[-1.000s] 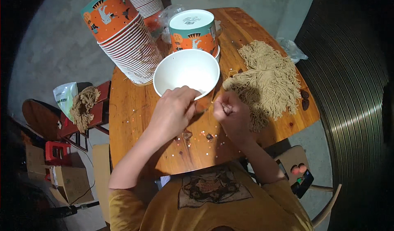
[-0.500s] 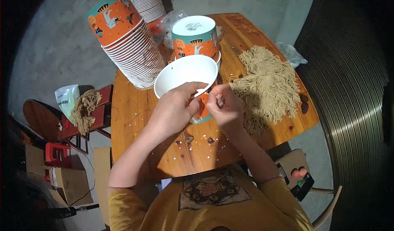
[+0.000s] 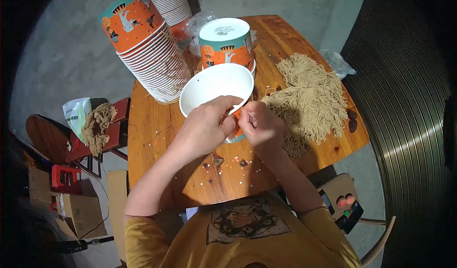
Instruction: Attaching string handles to paper buckets by threading and knotting.
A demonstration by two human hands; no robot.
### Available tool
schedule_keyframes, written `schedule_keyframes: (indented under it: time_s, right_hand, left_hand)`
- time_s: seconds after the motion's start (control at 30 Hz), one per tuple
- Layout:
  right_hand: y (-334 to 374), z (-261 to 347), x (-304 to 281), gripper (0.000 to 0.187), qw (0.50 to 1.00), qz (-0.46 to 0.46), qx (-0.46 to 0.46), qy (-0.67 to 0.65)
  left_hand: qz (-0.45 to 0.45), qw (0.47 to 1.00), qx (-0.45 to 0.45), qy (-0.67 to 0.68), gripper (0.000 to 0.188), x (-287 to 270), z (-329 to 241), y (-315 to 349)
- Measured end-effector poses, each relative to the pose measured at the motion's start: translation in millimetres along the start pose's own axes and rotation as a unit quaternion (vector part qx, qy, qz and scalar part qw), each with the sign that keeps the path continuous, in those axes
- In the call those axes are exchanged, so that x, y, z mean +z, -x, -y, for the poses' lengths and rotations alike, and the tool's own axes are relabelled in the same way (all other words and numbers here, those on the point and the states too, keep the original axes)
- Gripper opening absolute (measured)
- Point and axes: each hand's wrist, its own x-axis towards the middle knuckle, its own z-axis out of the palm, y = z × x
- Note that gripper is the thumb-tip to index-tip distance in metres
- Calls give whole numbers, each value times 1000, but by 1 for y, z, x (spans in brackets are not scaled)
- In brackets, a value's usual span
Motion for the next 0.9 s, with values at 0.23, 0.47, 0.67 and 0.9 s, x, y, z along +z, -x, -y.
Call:
schedule_keyframes:
  time_s: [0.23, 0.47, 0.67, 0.9]
  right_hand:
    - [4, 3, -14, 14, 996, 33, -4, 85]
    - [9, -2, -22, 13, 993, 43, -4, 111]
    - [9, -10, -33, 12, 979, 100, 174, -28]
    - [-5, -26, -52, 18, 933, 151, 251, -211]
  left_hand:
    - [151, 952, -76, 257, 23, -6, 18, -20]
    - [131, 983, -2, 126, 20, 14, 22, -32]
    - [36, 999, 35, 12, 16, 20, 16, -32]
    - [24, 935, -49, 350, 5, 16, 8, -41]
